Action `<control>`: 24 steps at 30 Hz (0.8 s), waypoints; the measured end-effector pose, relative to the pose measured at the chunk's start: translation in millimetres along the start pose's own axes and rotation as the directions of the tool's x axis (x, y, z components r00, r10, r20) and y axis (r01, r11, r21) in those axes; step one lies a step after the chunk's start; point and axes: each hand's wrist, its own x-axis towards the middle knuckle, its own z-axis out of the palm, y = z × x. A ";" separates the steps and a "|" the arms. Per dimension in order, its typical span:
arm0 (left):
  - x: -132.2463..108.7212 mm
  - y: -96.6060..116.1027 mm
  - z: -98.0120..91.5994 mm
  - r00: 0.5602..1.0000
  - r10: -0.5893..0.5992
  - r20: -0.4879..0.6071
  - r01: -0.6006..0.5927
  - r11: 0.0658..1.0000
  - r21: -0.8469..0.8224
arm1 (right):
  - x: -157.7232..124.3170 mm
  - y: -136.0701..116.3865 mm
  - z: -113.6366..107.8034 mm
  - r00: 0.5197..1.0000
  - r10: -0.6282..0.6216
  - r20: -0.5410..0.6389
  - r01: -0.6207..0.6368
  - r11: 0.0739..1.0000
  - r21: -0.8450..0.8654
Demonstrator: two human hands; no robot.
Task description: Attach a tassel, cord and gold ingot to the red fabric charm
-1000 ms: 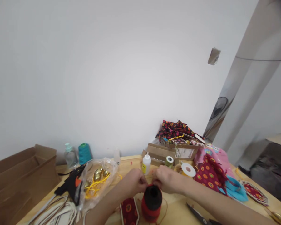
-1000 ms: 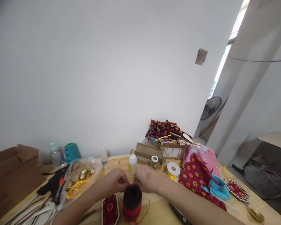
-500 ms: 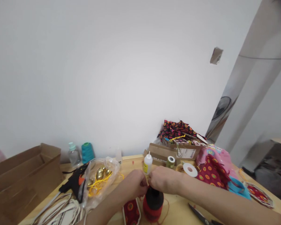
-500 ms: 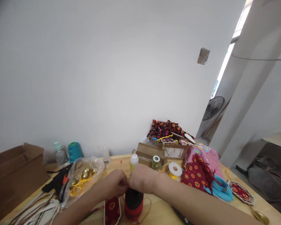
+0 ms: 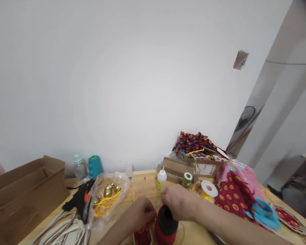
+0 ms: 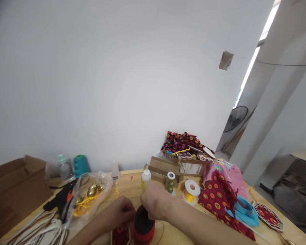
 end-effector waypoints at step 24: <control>10.5 17.1 -3.1 0.992 0.012 -0.129 -0.036 0.981 -0.191 | 9.9 -8.4 -12.4 0.990 0.128 0.055 -0.133 0.986 0.097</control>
